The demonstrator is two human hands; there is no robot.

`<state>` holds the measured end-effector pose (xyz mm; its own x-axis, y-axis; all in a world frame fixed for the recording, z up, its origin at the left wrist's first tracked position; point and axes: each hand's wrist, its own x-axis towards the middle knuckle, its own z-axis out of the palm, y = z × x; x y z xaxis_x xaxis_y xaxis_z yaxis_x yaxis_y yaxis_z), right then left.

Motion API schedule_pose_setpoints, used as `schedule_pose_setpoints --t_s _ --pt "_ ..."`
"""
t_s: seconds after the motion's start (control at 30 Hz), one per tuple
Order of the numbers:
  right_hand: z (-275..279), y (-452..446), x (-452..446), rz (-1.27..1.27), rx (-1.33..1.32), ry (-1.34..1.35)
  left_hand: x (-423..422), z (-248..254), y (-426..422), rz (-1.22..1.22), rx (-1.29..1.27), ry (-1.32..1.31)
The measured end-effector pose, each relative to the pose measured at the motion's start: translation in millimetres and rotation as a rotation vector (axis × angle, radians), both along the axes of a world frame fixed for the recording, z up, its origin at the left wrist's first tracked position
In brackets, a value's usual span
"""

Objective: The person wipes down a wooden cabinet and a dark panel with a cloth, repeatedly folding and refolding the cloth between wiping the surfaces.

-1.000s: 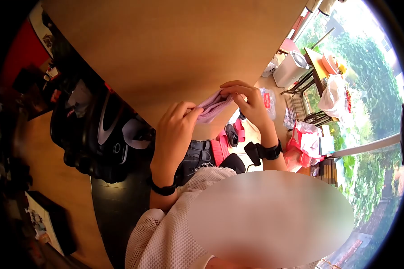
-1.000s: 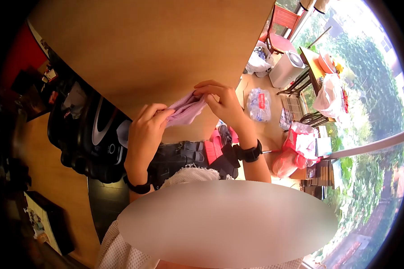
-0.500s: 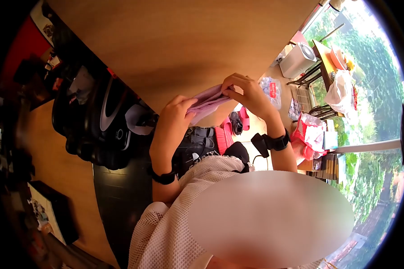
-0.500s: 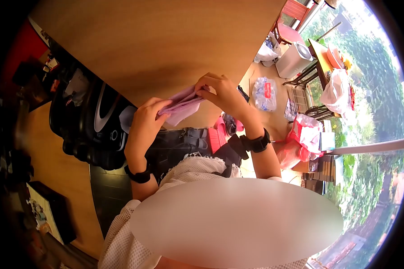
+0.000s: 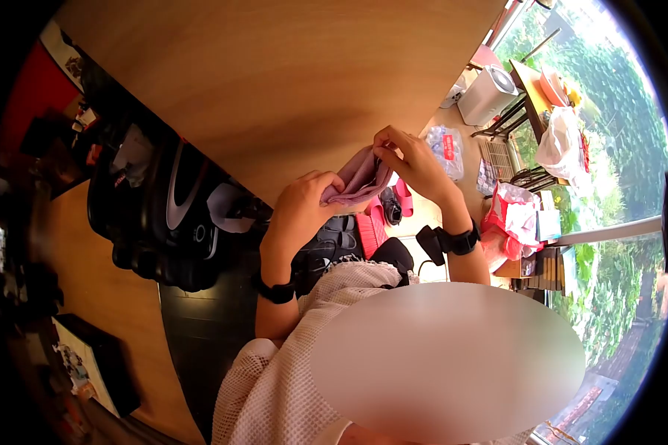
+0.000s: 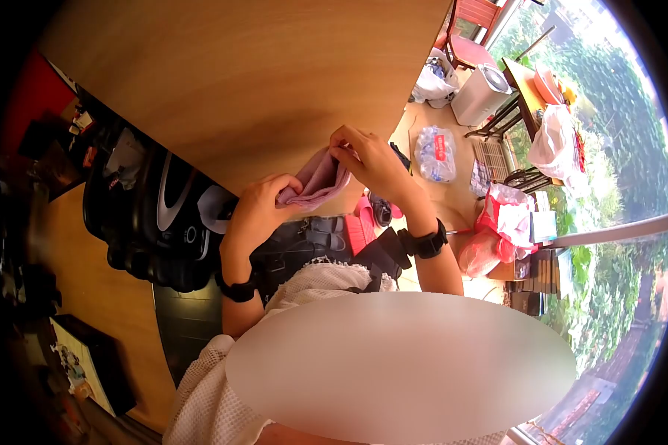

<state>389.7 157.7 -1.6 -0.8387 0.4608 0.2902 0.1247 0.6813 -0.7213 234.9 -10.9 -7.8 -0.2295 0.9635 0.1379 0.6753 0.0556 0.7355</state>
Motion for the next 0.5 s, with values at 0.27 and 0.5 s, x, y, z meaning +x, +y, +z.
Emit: schedule_pose_setpoints --t_s 0.27,0.5 --pt "11 -4 12 0.050 -0.090 0.006 3 10 -3 -0.015 0.024 -0.086" --pt "13 -3 7 0.011 0.058 0.020 10 2 11 0.081 0.099 0.131"
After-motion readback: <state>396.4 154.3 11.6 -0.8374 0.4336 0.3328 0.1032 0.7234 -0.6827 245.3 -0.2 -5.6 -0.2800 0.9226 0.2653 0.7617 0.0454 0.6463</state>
